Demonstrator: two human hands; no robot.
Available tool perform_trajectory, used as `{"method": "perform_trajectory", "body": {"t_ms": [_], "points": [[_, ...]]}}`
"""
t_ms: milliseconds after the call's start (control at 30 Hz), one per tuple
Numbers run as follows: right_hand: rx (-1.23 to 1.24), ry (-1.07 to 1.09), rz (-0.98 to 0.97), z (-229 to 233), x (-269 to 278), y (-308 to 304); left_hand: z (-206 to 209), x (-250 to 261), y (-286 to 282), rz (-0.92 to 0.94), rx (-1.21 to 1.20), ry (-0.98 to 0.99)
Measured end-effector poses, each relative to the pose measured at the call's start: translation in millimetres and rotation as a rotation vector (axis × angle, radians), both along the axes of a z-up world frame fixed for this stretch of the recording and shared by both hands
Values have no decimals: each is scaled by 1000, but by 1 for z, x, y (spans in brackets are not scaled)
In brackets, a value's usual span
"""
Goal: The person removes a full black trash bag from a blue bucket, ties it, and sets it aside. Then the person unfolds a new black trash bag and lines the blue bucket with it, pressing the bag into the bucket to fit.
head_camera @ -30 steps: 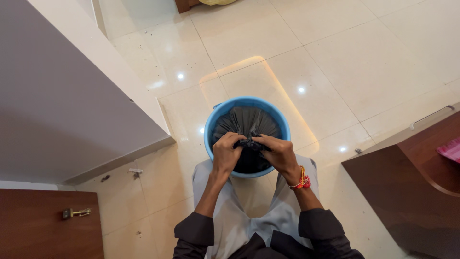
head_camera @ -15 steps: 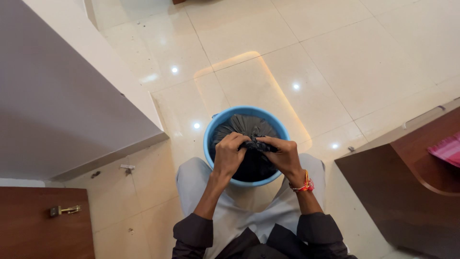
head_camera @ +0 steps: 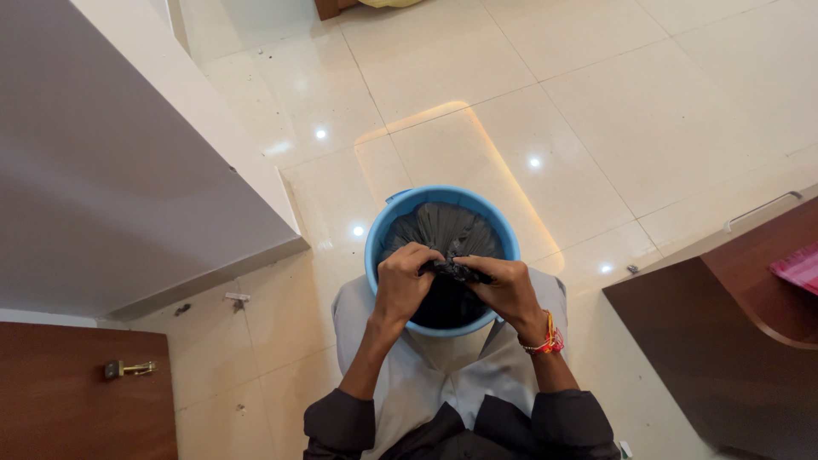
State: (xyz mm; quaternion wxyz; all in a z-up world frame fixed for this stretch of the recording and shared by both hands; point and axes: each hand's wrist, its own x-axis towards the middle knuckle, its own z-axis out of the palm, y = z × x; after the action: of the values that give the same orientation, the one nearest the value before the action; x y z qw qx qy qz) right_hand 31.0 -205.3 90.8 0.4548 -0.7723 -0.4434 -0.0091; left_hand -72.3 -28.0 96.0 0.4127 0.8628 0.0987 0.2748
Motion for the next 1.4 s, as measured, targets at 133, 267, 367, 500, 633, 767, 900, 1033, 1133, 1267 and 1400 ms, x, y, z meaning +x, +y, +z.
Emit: {"method": "perform_trajectory", "body": {"t_ms": [133,267,367,500,633,767,900,1033,1133,1267,1400], "points": [[10,-2,-18,8,4,4,9,6,4,-5,64,-67],[22,-48,-20,13,7,0,18,14,15,-144,17,-85],[35,-37,-38,14,7,-4,26,20,44,-349,-169,-7],[57,-42,-62,15,7,-4,29,23,60,-510,125,77],[88,-66,-77,17,6,1,10,39,47,-431,230,510],[86,-88,-118,23,7,-4,-14,55,60,-397,85,417],[81,-144,-140,29,0,-8,-28,53,68,-365,27,417],[138,-219,-148,37,-7,-8,-33,53,67,-377,-9,433],[139,-216,-135,44,-10,-13,-38,55,78,-335,-149,169],[163,-257,-153,51,-14,-19,-47,74,80,-119,-14,62],[144,-225,-172,55,-7,-22,-54,84,76,-27,50,-15]]}}
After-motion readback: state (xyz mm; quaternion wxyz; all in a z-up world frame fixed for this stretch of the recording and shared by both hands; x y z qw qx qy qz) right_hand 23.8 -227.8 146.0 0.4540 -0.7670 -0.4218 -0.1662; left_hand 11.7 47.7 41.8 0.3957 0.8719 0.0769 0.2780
